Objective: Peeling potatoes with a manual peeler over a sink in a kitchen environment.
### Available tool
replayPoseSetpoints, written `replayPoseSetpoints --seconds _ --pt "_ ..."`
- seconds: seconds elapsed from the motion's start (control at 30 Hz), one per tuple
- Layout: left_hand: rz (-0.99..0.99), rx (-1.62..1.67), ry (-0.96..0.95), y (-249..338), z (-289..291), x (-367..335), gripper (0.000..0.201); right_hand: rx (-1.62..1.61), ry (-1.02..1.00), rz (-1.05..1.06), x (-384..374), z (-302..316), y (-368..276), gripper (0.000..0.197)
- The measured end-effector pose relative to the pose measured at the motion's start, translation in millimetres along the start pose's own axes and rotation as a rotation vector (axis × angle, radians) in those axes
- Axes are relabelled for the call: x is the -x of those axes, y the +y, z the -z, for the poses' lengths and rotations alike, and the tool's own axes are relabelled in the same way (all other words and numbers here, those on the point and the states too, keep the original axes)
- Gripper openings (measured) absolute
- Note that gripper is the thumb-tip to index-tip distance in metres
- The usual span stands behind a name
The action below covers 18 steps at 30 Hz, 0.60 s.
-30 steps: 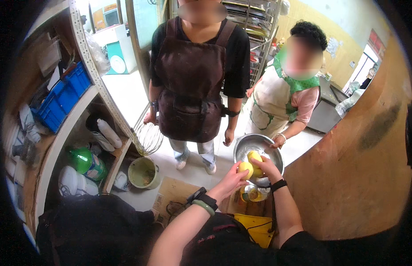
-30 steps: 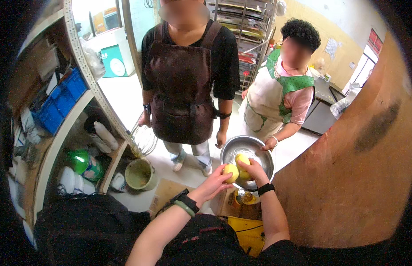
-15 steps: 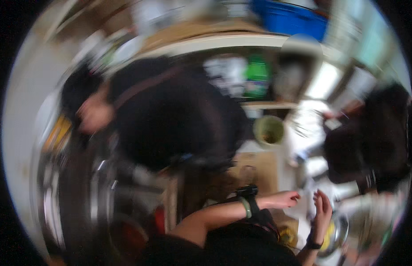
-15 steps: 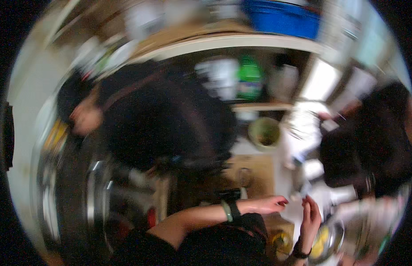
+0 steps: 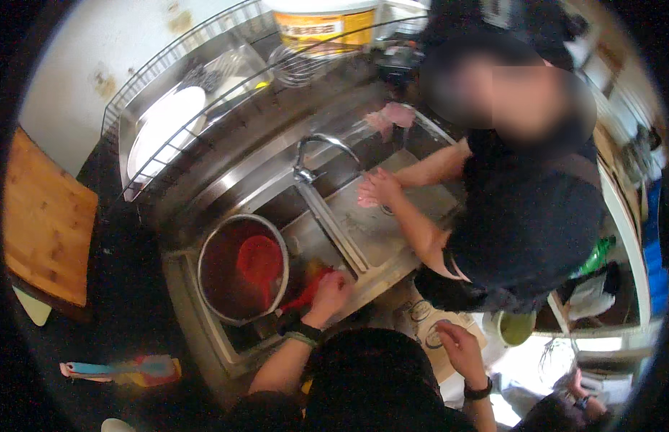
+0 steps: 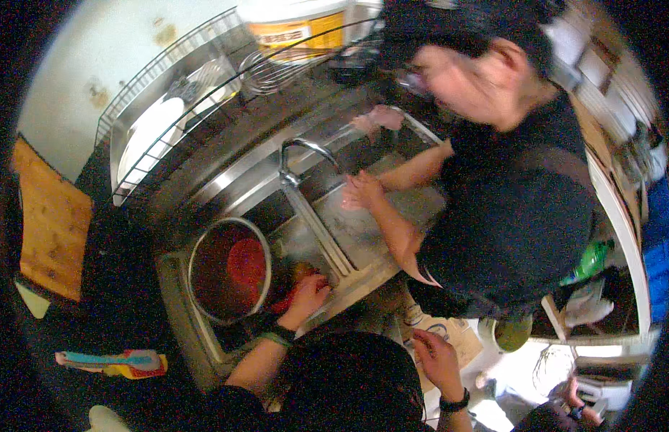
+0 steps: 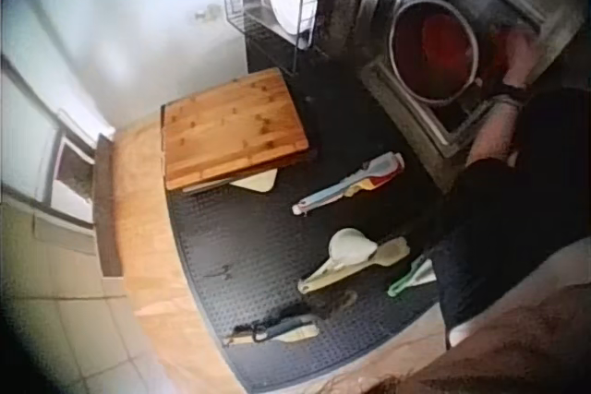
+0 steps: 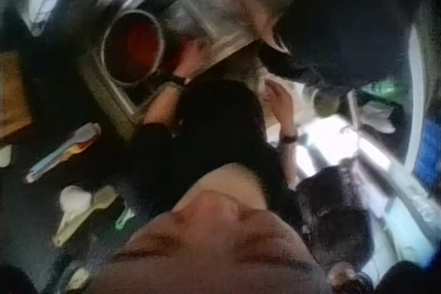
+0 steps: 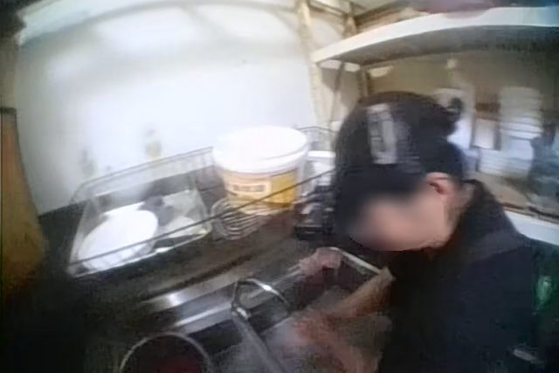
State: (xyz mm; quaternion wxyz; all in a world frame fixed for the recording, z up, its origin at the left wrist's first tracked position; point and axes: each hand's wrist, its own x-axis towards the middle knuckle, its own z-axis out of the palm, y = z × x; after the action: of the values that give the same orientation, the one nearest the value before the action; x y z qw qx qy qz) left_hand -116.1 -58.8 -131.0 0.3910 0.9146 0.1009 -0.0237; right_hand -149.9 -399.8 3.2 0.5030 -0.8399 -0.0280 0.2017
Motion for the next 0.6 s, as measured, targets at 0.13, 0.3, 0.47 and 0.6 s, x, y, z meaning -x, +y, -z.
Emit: replayPoseSetpoints --seconds 0.13,0.3,0.47,0.6 --pt "0.146 -0.262 0.187 -79.1 2.4 -11.0 0.042 0.068 -0.198 0.136 -73.5 -46.4 -38.3 0.03" --pt "0.323 -0.194 -0.121 -175.3 -24.9 -0.5 0.03 0.203 -0.523 0.251 -155.4 -131.7 -89.0 0.034" --pt "0.114 0.278 0.078 -125.1 -14.7 -25.4 0.031 0.336 -0.516 0.284 -229.2 -197.4 -89.2 0.031" --pt "0.056 0.024 0.264 -118.5 -31.1 -27.2 0.03 0.543 -0.596 0.248 -273.2 -256.0 -75.4 0.03"
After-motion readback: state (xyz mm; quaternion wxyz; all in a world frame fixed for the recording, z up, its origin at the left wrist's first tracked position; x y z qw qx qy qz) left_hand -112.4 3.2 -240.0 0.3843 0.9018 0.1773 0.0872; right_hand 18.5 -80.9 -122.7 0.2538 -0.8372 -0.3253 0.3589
